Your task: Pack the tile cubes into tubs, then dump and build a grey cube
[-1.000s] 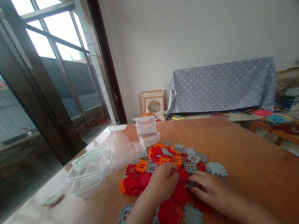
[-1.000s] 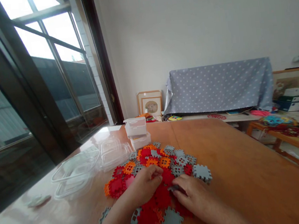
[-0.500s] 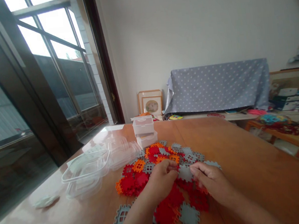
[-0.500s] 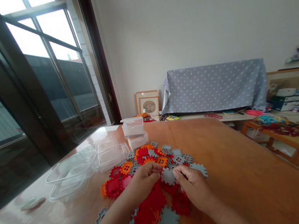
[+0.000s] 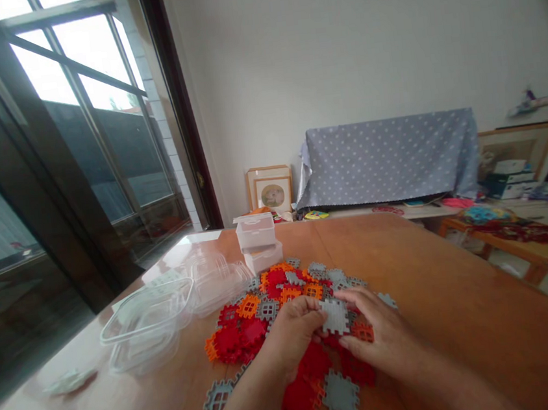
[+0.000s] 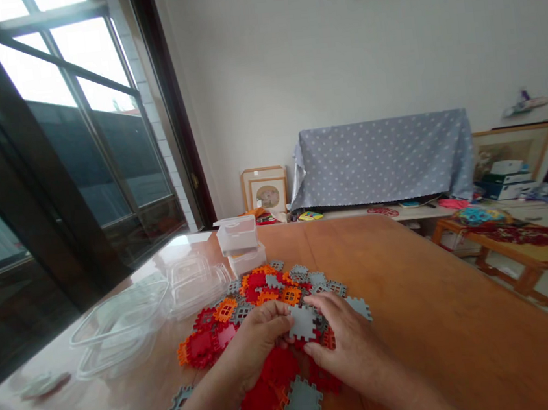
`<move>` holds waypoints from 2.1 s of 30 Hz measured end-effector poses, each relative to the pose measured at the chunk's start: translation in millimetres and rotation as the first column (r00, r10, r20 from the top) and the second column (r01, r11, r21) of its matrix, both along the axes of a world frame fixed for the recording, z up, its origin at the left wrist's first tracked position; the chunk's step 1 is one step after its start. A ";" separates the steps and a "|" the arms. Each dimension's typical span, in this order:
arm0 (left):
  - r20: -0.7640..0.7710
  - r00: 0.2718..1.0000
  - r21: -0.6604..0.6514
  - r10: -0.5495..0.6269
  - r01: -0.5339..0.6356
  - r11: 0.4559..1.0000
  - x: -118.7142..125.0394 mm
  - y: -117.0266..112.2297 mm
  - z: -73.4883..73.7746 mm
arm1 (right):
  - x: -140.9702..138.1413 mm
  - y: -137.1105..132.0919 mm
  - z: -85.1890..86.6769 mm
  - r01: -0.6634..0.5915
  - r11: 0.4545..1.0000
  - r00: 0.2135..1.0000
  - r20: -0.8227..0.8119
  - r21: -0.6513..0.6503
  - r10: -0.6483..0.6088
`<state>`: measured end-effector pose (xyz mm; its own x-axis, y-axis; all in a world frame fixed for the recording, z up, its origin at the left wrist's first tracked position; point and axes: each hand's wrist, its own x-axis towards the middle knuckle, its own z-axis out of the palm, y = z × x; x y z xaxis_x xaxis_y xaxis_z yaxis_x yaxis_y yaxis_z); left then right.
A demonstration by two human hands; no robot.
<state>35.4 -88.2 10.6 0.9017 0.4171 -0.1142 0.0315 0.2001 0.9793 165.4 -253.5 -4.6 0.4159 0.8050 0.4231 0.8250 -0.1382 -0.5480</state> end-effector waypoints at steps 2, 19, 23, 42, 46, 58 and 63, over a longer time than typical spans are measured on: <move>0.000 1.000 -0.018 -0.010 0.010 1.000 0.1 -0.1 -1.1 | 0.5 -0.8 2.4 -0.003 1.000 0.999 0.043 -0.019 0.004; -0.026 0.999 0.008 0.023 -0.023 1.000 -1.2 3.9 1.3 | 95.9 -51.0 10.5 0.152 0.978 0.983 -0.080 -0.146 -0.165; -0.021 1.000 0.028 0.005 -0.004 1.000 -0.8 4.8 -0.9 | 101.2 -56.6 6.3 0.118 0.975 0.979 -0.143 -0.189 -0.147; -0.032 0.999 0.026 0.009 -0.008 1.000 -2.5 5.8 1.4 | 102.7 -60.6 -2.1 0.127 0.961 0.971 -0.167 -0.246 -0.172; -0.021 1.000 0.027 0.017 -0.016 1.000 -3.0 7.8 2.0 | 96.3 -54.5 5.5 0.144 0.977 0.976 -0.139 -0.160 -0.167; 0.025 0.995 0.006 0.096 -0.096 0.995 -4.2 15.5 6.2 | -34.8 -16.6 21.1 -0.261 0.875 0.965 -0.140 -0.408 0.223; 0.008 0.994 0.015 0.111 -0.111 0.994 -3.9 15.1 6.9 | -52.7 -15.5 11.6 -0.203 0.868 0.978 -0.056 -0.454 0.199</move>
